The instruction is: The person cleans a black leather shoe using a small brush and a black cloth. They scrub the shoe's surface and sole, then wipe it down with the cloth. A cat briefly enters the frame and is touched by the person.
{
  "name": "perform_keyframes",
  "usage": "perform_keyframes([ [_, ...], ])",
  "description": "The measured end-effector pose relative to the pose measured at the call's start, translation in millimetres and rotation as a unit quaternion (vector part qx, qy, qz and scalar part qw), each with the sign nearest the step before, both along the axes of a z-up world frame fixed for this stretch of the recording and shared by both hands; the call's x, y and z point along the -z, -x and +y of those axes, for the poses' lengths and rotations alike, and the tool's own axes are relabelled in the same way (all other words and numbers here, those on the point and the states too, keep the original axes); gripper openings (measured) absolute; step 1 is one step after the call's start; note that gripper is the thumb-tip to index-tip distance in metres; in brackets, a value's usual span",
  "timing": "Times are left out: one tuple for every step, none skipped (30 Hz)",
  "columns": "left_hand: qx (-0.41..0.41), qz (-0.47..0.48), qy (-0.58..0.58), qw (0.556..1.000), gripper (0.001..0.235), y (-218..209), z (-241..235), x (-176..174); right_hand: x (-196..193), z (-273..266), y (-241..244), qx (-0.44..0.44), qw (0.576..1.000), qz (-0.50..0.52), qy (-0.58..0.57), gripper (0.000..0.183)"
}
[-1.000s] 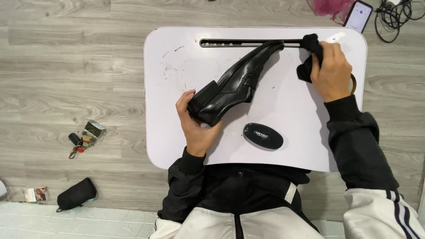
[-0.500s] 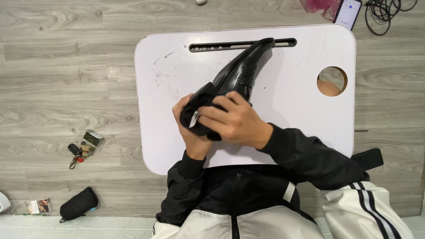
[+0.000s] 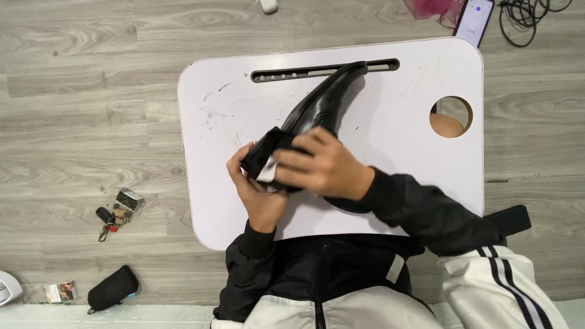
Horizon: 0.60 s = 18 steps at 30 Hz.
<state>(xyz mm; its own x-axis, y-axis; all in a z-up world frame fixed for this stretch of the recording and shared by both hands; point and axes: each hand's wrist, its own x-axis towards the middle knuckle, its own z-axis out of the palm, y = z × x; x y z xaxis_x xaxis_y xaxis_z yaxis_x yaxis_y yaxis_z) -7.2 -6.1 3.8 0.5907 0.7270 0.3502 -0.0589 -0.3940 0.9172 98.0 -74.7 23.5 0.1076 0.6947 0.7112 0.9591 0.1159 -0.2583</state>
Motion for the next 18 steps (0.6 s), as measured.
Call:
perform_keyframes([
  [0.002,-0.001,0.000,1.000,0.070,0.7,0.4,-1.9,10.7,-3.6,-23.0,0.002,1.000,-0.001,0.000,0.014],
  [0.010,-0.004,0.015,1.000,0.070,1.9,1.2,-4.2,20.8,-7.0,-45.4,0.039,0.999,-0.004,0.002,0.016],
  [0.014,-0.009,0.031,0.999,0.070,2.4,1.1,-6.7,30.0,-10.1,-69.2,0.073,0.997,-0.008,0.005,0.023],
  [0.013,-0.011,0.031,0.999,0.070,4.5,2.3,-7.7,28.8,-13.9,-85.9,0.071,0.997,-0.011,0.005,0.023],
  [0.042,0.011,0.064,0.997,0.074,7.7,3.1,-8.2,28.2,-18.8,-101.3,0.155,0.987,0.001,0.044,0.029],
  [0.071,0.034,0.096,0.992,0.077,10.7,3.7,-8.5,27.6,-24.0,-116.8,0.237,0.968,0.013,0.082,0.035],
  [0.072,0.033,0.097,0.992,0.077,12.5,2.8,-7.3,25.9,-26.6,-114.3,0.238,0.968,0.012,0.083,0.035],
  [0.064,0.040,0.106,0.991,0.077,13.8,2.1,-6.3,24.1,-29.0,-112.5,0.237,0.967,0.076,0.060,0.032],
  [0.058,0.043,0.111,0.991,0.077,11.3,4.3,-4.6,21.3,-28.7,-114.3,0.236,0.962,0.136,0.032,0.030],
  [0.060,0.039,0.109,0.991,0.077,6.4,4.6,-3.0,12.7,-25.6,-94.5,0.237,0.962,0.132,0.029,0.030],
  [0.034,0.022,0.085,0.996,0.074,5.3,2.0,-1.9,5.3,-22.3,-72.2,0.173,0.974,0.148,-0.003,0.029],
  [0.009,0.006,0.060,0.998,0.071,4.4,-0.7,-0.1,-1.4,-19.8,-49.7,0.108,0.980,0.165,-0.035,0.029],
  [0.009,0.009,0.060,0.998,0.071,5.0,-0.9,0.4,-2.2,-15.3,-35.6,0.109,0.979,0.168,-0.035,0.029],
  [0.006,0.009,0.048,0.999,0.070,5.7,-1.8,0.8,-3.3,-11.5,-21.3,0.093,0.990,0.100,-0.021,0.024],
  [0.005,0.007,0.034,0.999,0.069,5.7,-1.2,0.5,-5.4,-7.0,-7.4,0.080,0.996,0.031,-0.010,0.021],
  [0.008,0.008,0.032,0.999,0.069,6.0,-1.0,-1.3,6.8,-11.0,-21.3,0.084,0.996,0.032,-0.012,0.021],
  [0.011,0.014,0.023,1.000,0.068,5.7,-1.1,-2.6,18.7,-14.5,-36.4,0.098,0.993,0.065,-0.021,0.022],
  [0.013,0.020,0.015,1.000,0.067,5.9,-0.7,-3.9,30.5,-17.4,-50.9,0.113,0.988,0.098,-0.029,0.024],
])
